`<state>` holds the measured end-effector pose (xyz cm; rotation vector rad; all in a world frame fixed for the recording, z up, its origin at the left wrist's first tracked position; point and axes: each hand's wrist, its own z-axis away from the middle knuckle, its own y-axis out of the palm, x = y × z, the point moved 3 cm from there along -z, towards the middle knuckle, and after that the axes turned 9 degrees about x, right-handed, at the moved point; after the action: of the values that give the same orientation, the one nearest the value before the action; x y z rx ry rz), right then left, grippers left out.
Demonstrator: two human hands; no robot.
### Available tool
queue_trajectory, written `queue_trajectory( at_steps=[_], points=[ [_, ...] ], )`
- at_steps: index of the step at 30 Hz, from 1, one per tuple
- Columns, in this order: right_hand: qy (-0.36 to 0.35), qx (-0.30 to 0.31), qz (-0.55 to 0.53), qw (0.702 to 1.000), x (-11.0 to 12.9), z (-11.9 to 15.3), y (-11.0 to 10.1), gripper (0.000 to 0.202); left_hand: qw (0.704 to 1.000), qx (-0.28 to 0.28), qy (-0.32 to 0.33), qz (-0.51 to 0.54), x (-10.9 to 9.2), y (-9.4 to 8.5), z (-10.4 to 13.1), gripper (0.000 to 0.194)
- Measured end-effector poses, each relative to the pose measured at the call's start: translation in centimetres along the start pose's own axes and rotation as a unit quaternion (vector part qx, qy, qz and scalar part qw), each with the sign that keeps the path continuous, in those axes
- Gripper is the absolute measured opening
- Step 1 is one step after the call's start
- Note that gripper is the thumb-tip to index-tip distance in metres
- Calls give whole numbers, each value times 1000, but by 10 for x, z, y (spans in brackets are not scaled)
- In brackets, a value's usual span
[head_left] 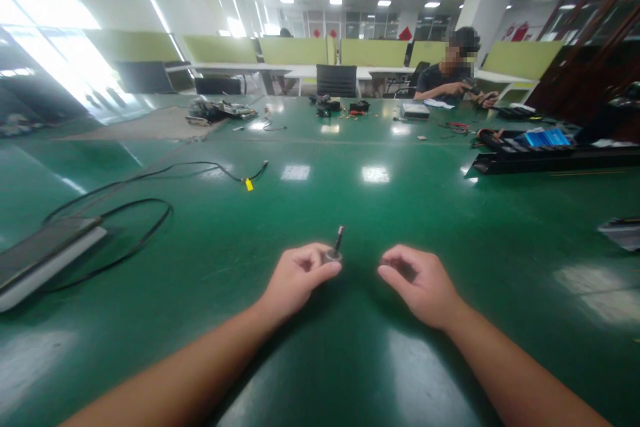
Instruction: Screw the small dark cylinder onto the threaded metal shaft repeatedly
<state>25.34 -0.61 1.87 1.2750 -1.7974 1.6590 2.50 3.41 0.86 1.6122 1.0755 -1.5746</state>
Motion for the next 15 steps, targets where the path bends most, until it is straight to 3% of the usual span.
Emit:
queue_trajectory(
  at_steps=[4, 8, 10, 12, 14, 15],
  points=[
    [-10, 14, 5, 1000, 2, 0, 5, 12, 998, -50, -14, 36, -3, 0, 0, 35],
    [-16, 17, 6, 1000, 5, 2, 7, 12, 996, -82, -24, 22, -13, -16, 10, 62],
    [-18, 22, 7, 1000, 7, 3, 8, 12, 992, -104, -44, -48, -21, -38, 27, 71],
    [-22, 27, 8, 999, 8, 3, 11, 12, 969, -157, -90, -170, -30, -71, 53, 67],
    [-25, 32, 8, 999, 9, 3, 13, 11, 908, -226, -172, -307, -40, -112, 87, 55],
    [-27, 35, 8, 999, 9, 3, 14, 11, 861, -278, -219, -366, -46, -134, 106, 49]
  ],
)
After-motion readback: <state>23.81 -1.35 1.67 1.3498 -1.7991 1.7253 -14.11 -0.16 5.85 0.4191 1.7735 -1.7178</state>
